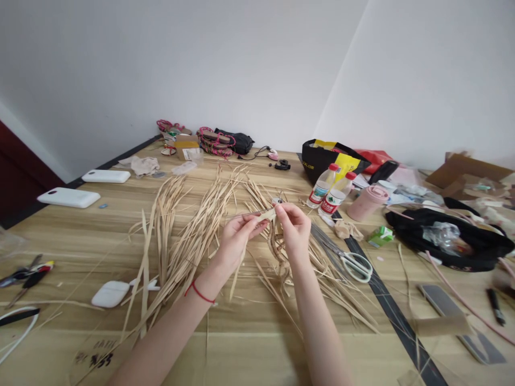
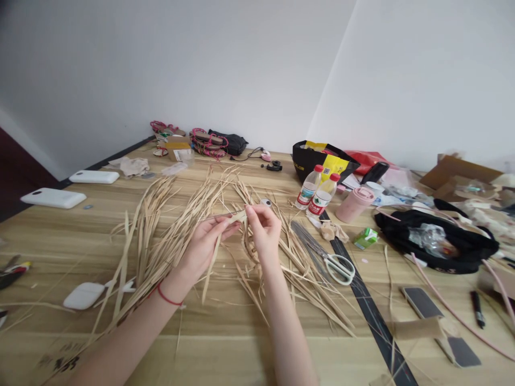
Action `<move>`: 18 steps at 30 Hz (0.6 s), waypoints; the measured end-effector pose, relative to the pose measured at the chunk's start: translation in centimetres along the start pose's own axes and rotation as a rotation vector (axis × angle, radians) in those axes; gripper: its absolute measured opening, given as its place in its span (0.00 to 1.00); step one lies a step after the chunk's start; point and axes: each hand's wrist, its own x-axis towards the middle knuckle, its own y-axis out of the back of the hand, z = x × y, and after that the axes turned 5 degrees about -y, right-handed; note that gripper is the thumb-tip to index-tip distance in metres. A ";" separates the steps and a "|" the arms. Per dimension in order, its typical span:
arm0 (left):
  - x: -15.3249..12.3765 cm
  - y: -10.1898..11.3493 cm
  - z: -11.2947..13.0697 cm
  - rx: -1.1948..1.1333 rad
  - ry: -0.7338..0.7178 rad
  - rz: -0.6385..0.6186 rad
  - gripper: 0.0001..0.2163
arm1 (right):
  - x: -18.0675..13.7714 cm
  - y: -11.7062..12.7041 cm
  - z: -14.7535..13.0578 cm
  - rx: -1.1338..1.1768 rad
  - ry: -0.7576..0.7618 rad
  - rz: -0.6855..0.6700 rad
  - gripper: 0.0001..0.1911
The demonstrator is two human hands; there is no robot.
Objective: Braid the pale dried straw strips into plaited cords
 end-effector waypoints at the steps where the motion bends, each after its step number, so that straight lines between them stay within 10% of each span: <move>1: 0.0 0.0 0.1 0.005 -0.002 0.009 0.06 | 0.0 -0.1 0.0 0.007 0.005 0.008 0.12; 18: -0.4 -0.2 0.3 0.087 0.001 -0.070 0.06 | 0.1 0.7 -1.2 0.103 -0.117 0.015 0.12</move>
